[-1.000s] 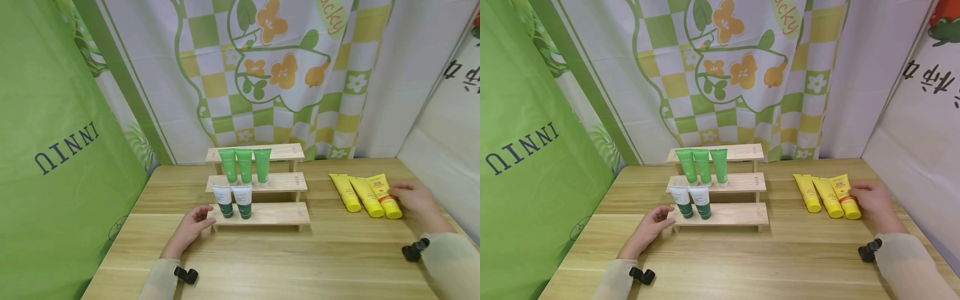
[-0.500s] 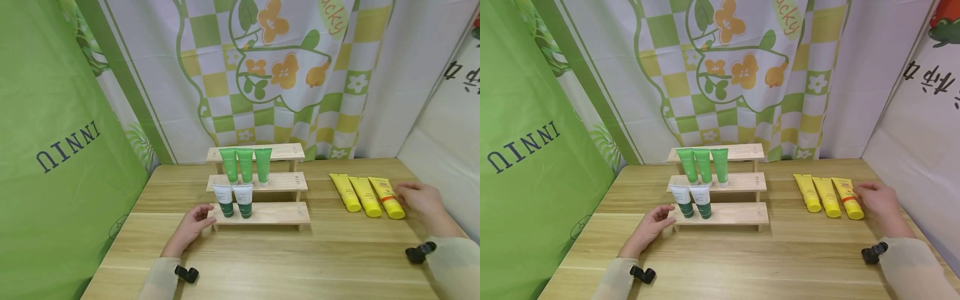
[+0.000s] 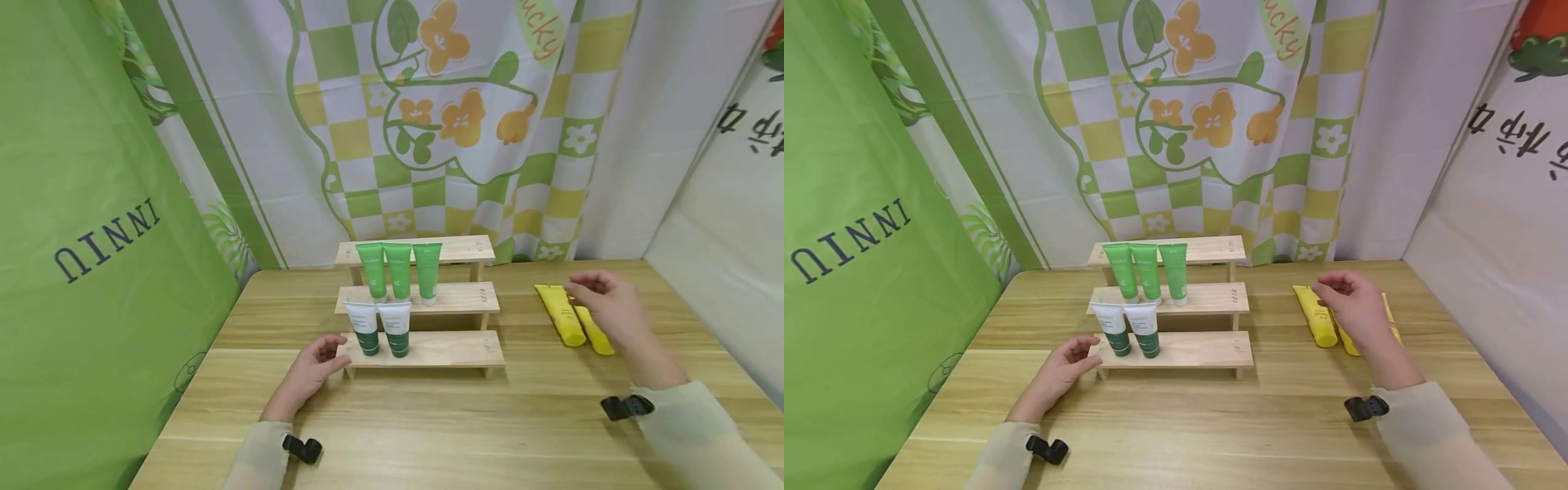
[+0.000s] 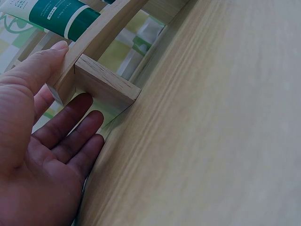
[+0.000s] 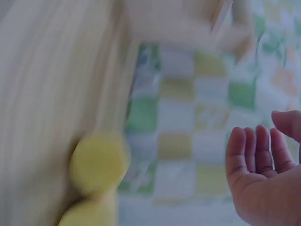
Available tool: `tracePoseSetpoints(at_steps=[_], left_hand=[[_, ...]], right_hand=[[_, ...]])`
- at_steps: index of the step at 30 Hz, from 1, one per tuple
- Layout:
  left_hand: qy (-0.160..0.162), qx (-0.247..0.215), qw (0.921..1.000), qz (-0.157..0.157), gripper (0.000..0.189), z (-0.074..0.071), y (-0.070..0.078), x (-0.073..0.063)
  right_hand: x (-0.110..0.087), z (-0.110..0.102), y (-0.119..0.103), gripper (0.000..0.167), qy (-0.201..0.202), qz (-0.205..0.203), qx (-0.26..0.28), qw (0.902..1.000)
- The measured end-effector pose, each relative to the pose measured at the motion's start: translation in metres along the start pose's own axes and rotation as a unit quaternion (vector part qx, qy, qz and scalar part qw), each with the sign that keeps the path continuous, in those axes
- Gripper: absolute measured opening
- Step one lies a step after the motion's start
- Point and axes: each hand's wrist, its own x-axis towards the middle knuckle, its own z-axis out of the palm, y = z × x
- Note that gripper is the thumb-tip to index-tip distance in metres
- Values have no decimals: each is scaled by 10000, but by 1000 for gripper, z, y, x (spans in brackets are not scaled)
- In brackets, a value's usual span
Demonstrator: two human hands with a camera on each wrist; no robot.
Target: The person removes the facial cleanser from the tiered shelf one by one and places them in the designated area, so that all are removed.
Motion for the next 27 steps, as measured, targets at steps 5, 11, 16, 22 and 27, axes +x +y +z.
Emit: tracePoseSetpoints(at_steps=[5, 11, 16, 22, 27], left_hand=[[7, 36, 10000, -29, 40, -2, -3, 0], [-25, 34, 9999, -91, 36, 0, 3, -1], [-206, 66, 9998, -56, 36, 2, 23, -9], [-27, 53, 10000, 31, 36, 2, 14, -4], [-44, -23, 10000, 34, 36, -1, 3, -1]], right_hand=[[-4, 50, -30, 25, -287, -594, 444, 9968], [0, 99, -50, 25, -765, -849, 1486, 9823], [2, 125, -57, 26, -1002, -793, 2055, 9703], [5, 146, -61, 26, -1075, -766, 2395, 9619], [9, 161, -63, 30, -1102, -731, 2397, 9618]])
